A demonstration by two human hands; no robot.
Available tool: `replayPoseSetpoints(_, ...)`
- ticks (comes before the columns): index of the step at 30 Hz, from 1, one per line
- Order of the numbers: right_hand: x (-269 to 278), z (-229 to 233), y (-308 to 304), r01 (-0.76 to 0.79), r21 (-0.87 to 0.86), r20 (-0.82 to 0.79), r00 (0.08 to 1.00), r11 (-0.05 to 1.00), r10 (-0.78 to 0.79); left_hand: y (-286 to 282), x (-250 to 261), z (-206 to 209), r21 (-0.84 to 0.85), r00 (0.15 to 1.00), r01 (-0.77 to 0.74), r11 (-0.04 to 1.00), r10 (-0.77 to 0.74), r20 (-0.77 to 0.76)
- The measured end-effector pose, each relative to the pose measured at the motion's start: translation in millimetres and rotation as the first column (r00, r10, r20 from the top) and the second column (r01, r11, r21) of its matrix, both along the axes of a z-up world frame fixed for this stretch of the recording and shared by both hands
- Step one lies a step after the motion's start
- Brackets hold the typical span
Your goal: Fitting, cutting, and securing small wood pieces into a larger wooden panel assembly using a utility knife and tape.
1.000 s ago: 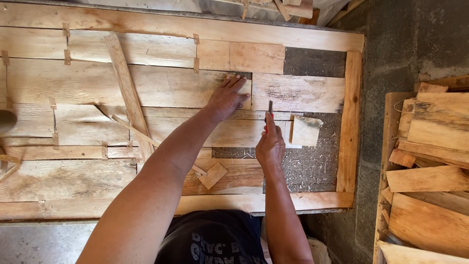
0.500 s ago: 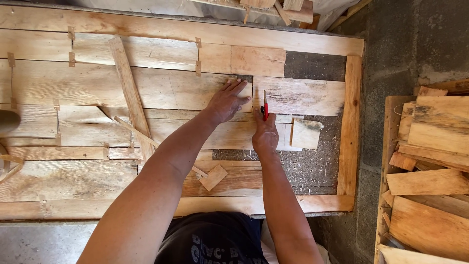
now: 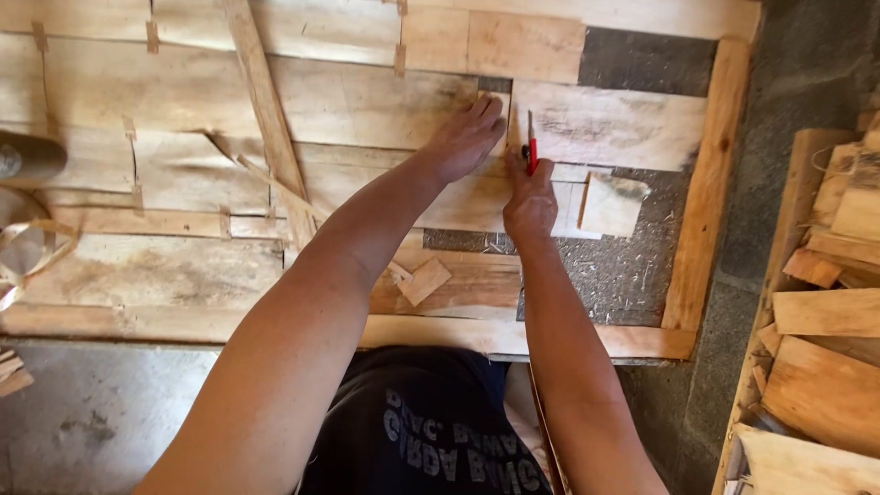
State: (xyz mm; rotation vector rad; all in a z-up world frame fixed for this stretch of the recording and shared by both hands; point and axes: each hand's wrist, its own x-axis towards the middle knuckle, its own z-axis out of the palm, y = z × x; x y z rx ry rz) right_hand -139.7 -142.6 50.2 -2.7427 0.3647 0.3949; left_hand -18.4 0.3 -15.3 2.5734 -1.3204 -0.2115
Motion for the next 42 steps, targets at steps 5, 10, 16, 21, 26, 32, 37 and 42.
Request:
replayPoseSetpoints(5, 10, 12, 7, 0.055, -0.013, -0.084, 0.995, 0.998, -0.055, -14, 4, 34, 0.129, 0.994, -0.020, 0.991, 0.005, 0.110)
replayPoseSetpoints(10, 11, 21, 7, 0.095, -0.016, -0.166, 0.982, 0.995, -0.096, -25, 4, 22, 0.395, 0.999, -0.018, 0.918, 0.003, 0.038)
replayPoseSetpoints(16, -6, -9, -8, 0.067, 0.072, 0.052, 0.996, 0.995, -0.070, -22, -3, 33, 0.413, 0.999, 0.009, 0.910, 0.013, -0.050)
replayPoseSetpoints(21, -41, -39, -24, 0.051, 0.182, 0.397, 0.910, 0.982, -0.121, -19, -4, 34, 0.419, 0.999, -0.003, 0.908, 0.018, -0.031)
replayPoseSetpoints(26, -115, -4, -22, 0.413, 0.408, 0.324, 0.768, 0.814, -0.552, -11, -2, -19, 0.233, 0.997, -0.011, 0.972, -0.006, 0.072)
replayPoseSetpoints(32, -208, -9, -59, 0.643, 0.425, 0.237, 0.600, 0.637, -0.764, -12, -9, -24, 0.085, 0.995, -0.045, 0.995, 0.036, 0.095)
replayPoseSetpoints(37, -232, -16, -86, 0.663, 0.146, 0.264, 0.689, 0.734, -0.675, -7, -7, -15, 0.068, 0.997, -0.047, 0.997, 0.042, 0.072)
replayPoseSetpoints(42, -236, -31, -94, 0.557, -0.047, 0.326, 0.793, 0.829, -0.514, 12, -17, -19, -0.186, 0.996, -0.073, 0.980, 0.082, 0.043)
